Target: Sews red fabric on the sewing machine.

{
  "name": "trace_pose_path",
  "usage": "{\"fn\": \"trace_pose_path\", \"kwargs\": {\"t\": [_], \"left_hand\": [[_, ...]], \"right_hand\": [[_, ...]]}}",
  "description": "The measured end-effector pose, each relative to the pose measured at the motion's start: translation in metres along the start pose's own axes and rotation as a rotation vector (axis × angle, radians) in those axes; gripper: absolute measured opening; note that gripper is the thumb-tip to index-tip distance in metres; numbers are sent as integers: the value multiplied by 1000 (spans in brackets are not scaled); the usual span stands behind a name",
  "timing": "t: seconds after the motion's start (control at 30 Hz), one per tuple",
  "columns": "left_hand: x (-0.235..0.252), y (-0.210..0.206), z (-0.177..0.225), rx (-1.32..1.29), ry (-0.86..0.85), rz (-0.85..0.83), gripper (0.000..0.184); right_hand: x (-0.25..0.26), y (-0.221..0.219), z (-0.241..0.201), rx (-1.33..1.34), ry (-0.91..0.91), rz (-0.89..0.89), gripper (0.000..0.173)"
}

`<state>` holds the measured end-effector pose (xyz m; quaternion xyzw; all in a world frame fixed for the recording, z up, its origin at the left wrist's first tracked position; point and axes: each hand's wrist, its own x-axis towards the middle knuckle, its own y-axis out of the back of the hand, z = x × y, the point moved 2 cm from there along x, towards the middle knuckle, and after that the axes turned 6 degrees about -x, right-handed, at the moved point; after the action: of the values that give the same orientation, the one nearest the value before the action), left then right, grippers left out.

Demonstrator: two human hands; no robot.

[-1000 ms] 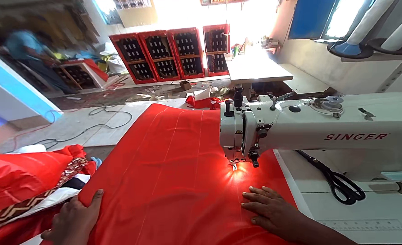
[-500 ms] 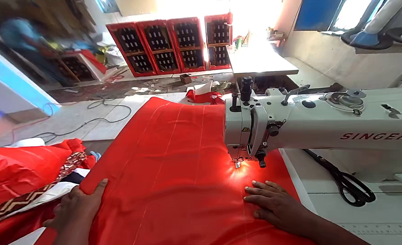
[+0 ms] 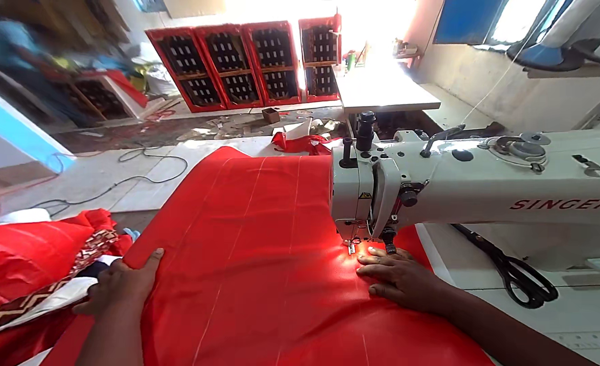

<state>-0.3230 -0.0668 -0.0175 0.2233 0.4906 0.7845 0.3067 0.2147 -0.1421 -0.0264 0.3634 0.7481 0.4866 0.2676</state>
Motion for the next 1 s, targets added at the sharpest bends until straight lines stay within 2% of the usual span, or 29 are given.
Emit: {"fn": "trace_pose_path", "kwargs": {"t": [0.1,0.17,0.3,0.4,0.53,0.63,0.7,0.77,0.87,0.97,1.0], "left_hand": [[5,-2,5,4,9,2,96],[3,-1,4,-41,-47,29,94],[-30,13,21,-193,-390,75,72],[-84,1,63,-87,-615,-178,65],[-201,-27,108,127,-852,-570,76],[-277,-27,122,247,-1031,-816,83],[-306,-27,120,288,-1140,-845,80],[-318,-28,112,267,-1199,-847,76],[-322,-28,101,170,-1280,-837,77],[-303,-14,95,28,-1205,-945,77],[-289,-8,91,-17,-1150,-889,78]], "right_hand": [[4,-1,4,-16,27,41,48],[4,-1,6,-14,40,57,48],[3,0,5,-42,57,33,48],[4,11,-3,-25,18,-127,49],[-1,41,-31,12,-37,-327,43],[-6,52,-48,6,-35,-285,44],[-7,42,-49,37,-22,-182,47],[-11,21,-48,91,-10,-104,48],[-27,-10,-57,83,-33,-85,50],[-47,-19,-58,67,-50,-25,52],[-53,-20,-56,65,-40,3,53]]}}
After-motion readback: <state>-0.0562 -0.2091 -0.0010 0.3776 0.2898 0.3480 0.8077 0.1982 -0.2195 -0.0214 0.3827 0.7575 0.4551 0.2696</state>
